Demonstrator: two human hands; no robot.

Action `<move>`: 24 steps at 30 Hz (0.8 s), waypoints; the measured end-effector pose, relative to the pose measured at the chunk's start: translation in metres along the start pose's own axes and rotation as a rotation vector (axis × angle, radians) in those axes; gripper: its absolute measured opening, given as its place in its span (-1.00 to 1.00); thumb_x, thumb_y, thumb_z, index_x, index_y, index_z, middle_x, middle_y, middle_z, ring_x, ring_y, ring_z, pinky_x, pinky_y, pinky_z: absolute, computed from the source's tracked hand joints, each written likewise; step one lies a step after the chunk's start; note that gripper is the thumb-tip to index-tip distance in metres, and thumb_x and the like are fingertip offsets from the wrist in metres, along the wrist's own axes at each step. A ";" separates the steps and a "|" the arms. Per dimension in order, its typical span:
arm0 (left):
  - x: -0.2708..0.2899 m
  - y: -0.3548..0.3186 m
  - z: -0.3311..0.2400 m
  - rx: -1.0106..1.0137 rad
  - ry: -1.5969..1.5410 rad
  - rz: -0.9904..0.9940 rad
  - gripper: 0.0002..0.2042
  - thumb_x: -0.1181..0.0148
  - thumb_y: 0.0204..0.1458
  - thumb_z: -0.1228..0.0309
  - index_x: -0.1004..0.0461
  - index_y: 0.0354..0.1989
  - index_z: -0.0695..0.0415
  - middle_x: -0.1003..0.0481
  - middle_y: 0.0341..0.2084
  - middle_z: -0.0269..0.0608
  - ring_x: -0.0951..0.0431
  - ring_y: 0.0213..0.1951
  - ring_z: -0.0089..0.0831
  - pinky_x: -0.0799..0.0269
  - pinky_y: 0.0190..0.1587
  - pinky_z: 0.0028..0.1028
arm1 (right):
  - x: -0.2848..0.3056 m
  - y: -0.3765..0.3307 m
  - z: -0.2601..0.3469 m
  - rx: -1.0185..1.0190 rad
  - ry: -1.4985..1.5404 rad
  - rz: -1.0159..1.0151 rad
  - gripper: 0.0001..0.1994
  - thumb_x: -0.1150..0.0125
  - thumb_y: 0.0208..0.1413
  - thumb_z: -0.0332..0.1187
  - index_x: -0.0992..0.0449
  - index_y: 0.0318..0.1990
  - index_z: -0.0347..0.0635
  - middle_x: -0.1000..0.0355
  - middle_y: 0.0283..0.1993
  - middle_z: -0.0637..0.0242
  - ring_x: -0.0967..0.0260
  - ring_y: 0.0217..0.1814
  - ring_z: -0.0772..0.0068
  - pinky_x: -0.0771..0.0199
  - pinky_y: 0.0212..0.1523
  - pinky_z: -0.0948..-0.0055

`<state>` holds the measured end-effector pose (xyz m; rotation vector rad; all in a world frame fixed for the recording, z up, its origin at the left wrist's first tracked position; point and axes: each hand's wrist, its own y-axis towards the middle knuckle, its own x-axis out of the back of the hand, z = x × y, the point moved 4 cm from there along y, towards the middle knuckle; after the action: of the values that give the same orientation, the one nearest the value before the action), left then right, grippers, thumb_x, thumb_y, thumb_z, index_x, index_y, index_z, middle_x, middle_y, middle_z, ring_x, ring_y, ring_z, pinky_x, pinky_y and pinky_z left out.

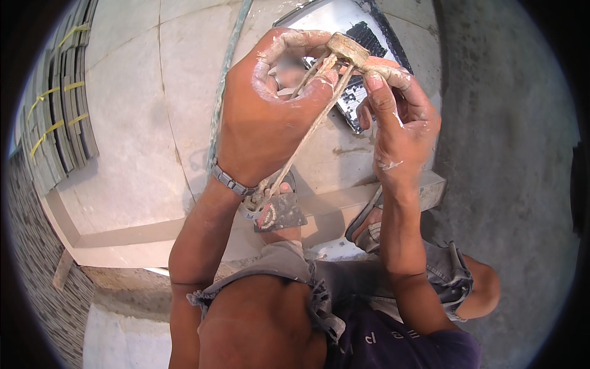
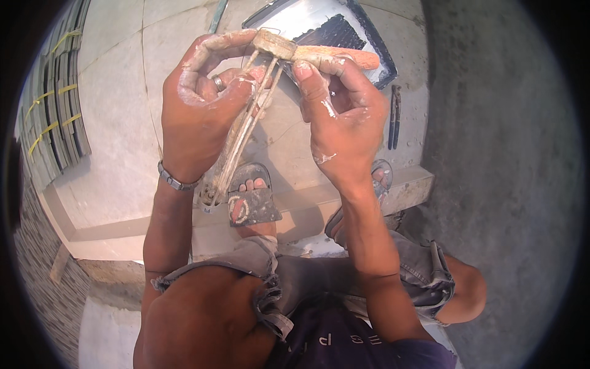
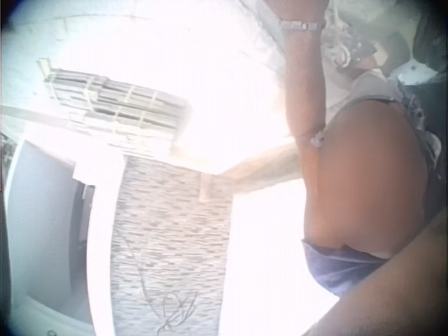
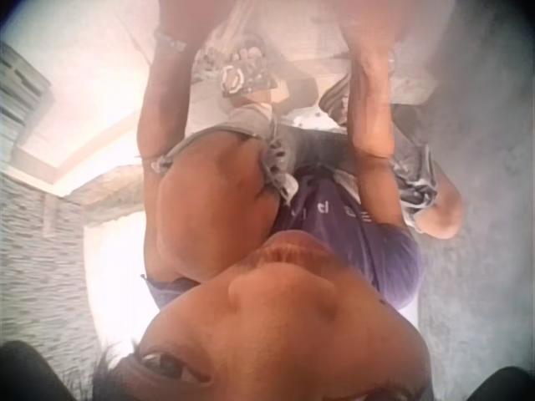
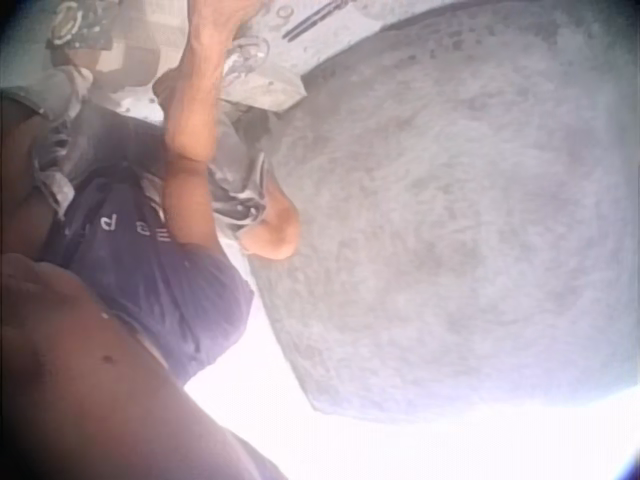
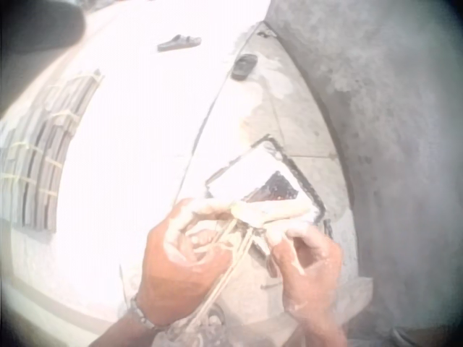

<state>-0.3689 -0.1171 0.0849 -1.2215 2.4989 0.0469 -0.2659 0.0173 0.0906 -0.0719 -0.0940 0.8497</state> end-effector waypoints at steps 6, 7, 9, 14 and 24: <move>0.003 0.001 0.001 -0.030 0.054 0.034 -0.63 -0.13 0.16 0.72 -0.38 0.17 0.42 -0.48 0.01 -0.08 -0.64 -0.03 -0.40 -0.59 -0.10 -0.55 | 0.008 0.023 0.031 0.026 -0.263 0.242 -0.89 -0.32 0.25 -0.50 -0.60 -0.22 -0.42 -0.42 -0.38 0.46 -0.25 -0.38 0.70 -0.25 -0.37 0.58; 0.003 0.000 0.001 -0.018 0.034 0.018 -0.65 -0.15 0.15 0.69 -0.41 0.14 0.40 -0.50 -0.02 -0.09 -0.62 -0.01 -0.42 -0.58 -0.06 -0.54 | 0.007 0.025 0.035 0.060 -0.309 0.249 -0.90 -0.32 0.24 -0.51 -0.60 -0.23 -0.42 -0.41 -0.38 0.44 -0.25 -0.39 0.69 -0.25 -0.38 0.56; 0.000 0.001 0.000 0.005 -0.008 -0.012 -0.68 -0.20 0.12 0.63 -0.47 0.07 0.36 -0.55 -0.08 -0.12 -0.59 0.02 -0.47 -0.55 0.01 -0.52 | 0.007 0.027 0.041 0.128 -0.404 0.259 -0.92 -0.31 0.22 -0.54 -0.58 -0.25 -0.42 -0.41 -0.39 0.41 -0.25 -0.41 0.67 -0.25 -0.39 0.54; -0.003 0.003 0.001 -0.052 0.092 0.044 -0.65 -0.20 0.13 0.73 -0.45 0.12 0.37 -0.47 -0.02 -0.18 -0.60 0.04 -0.41 -0.57 -0.01 -0.54 | 0.002 0.022 0.065 0.453 -0.790 0.332 -0.89 -0.32 0.19 -0.61 -0.55 -0.15 -0.42 -0.42 -0.31 0.33 -0.38 -0.38 0.57 -0.42 -0.32 0.59; -0.009 0.006 0.003 -0.043 0.162 0.040 -0.66 -0.21 0.15 0.69 -0.46 0.12 0.37 -0.53 -0.01 -0.10 -0.62 -0.03 -0.44 -0.58 -0.07 -0.55 | -0.011 0.020 0.082 0.670 -1.015 0.333 -0.78 -0.34 0.00 -0.71 -0.54 -0.18 -0.35 -0.43 -0.33 0.17 -0.45 -0.37 0.20 -0.48 -0.34 0.36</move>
<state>-0.3673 -0.1063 0.0840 -1.2378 2.6747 0.0121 -0.2970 0.0244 0.1691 1.0075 -0.7558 1.1434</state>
